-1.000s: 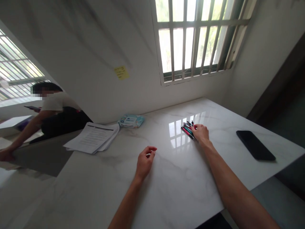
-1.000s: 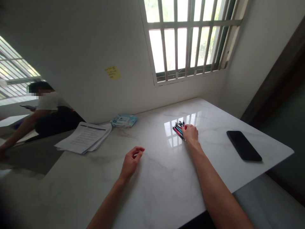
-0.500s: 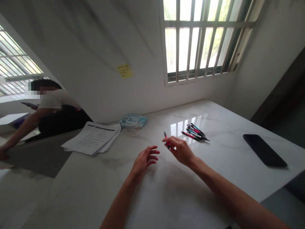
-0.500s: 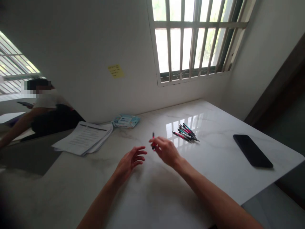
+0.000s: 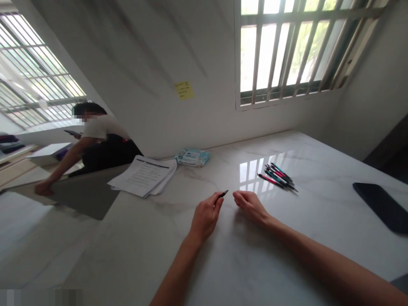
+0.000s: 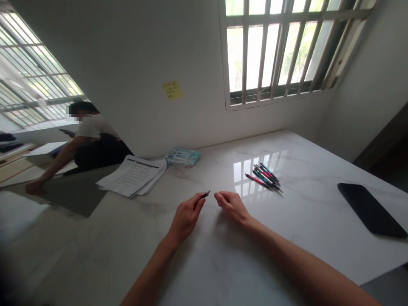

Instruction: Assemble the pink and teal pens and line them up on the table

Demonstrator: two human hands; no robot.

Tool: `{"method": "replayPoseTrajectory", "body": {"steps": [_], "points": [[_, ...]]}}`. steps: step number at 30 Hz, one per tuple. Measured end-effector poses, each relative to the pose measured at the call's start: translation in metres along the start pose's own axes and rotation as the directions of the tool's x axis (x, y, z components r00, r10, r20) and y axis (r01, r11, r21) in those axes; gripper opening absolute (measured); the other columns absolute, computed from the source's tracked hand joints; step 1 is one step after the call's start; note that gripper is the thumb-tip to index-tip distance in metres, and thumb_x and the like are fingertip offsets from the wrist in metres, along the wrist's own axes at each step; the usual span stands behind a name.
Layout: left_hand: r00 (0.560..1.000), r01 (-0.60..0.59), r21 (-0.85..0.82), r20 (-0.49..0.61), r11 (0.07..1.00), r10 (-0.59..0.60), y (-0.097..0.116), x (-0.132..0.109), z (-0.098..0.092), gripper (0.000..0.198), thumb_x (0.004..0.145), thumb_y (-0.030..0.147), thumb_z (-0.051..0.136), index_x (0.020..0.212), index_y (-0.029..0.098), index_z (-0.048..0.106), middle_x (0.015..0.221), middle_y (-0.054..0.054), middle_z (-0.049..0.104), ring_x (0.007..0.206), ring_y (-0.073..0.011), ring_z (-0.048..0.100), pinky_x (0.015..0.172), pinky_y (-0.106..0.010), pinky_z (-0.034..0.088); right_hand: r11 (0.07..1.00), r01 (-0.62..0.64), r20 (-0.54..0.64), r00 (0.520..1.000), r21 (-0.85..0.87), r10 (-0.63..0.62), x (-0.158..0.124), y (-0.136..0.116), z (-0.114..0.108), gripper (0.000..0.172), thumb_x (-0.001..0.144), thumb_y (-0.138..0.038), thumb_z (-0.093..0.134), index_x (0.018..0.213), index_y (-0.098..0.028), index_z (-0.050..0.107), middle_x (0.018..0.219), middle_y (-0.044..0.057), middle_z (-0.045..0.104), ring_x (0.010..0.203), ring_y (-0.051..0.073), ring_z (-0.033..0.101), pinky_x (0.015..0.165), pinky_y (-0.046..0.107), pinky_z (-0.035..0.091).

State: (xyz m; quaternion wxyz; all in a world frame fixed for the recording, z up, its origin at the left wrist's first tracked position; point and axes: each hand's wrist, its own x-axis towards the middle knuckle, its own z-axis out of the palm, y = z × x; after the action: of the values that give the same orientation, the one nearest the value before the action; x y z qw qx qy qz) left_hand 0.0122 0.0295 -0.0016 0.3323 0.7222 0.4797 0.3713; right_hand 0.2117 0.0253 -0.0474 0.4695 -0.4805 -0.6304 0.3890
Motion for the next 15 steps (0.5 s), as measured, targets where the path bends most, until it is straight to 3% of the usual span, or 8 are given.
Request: {"method": "replayPoseTrajectory", "body": {"steps": [3,6,10,15], "points": [[0.995,-0.009,0.081,0.096,0.997,0.001,0.002,-0.007,0.009,0.023,0.093,0.043,0.064,0.11,0.033,0.075,0.081,-0.003,0.075,0.071,-0.0259,0.068,0.069,-0.028,0.04,0.998,-0.056,-0.03,0.998,0.037,0.057,0.0,0.003,0.002,0.064,0.099,-0.069,0.039,0.058,-0.02,0.042,0.056,-0.003,0.039,0.054,0.012,0.035,0.055,0.028,0.027],[0.985,-0.066,0.136,0.166,0.988,0.043,0.002,-0.01,0.015,0.022,0.094,0.042,0.063,0.109,0.034,0.076,0.083,-0.003,0.077,0.074,-0.0267,0.069,0.07,-0.029,0.039,0.997,-0.071,-0.056,0.996,0.008,0.071,-0.001,0.006,0.003,0.065,0.097,-0.071,0.042,0.055,-0.021,0.04,0.054,-0.003,0.033,0.053,0.012,0.032,0.053,0.028,0.023],[0.983,-0.096,0.126,0.169,0.987,0.074,0.0,-0.009,0.014,0.021,0.094,0.043,0.061,0.101,0.033,0.078,0.096,-0.006,0.08,0.086,-0.0283,0.07,0.075,-0.031,0.042,0.998,-0.005,-0.024,1.0,-0.059,0.003,0.001,0.009,0.003,0.057,0.098,-0.06,0.048,0.058,-0.02,0.046,0.056,-0.003,0.036,0.056,0.013,0.036,0.055,0.028,0.027],[0.986,-0.061,0.115,0.159,0.992,0.042,-0.001,-0.007,0.011,0.026,0.097,0.045,0.056,0.089,0.033,0.078,0.08,-0.004,0.077,0.07,-0.0247,0.067,0.066,-0.029,0.038,0.997,0.039,-0.04,0.998,-0.065,-0.041,0.001,0.004,0.002,0.045,0.097,-0.051,0.056,0.065,-0.02,0.051,0.059,-0.005,0.044,0.058,0.013,0.041,0.057,0.026,0.031]]}}
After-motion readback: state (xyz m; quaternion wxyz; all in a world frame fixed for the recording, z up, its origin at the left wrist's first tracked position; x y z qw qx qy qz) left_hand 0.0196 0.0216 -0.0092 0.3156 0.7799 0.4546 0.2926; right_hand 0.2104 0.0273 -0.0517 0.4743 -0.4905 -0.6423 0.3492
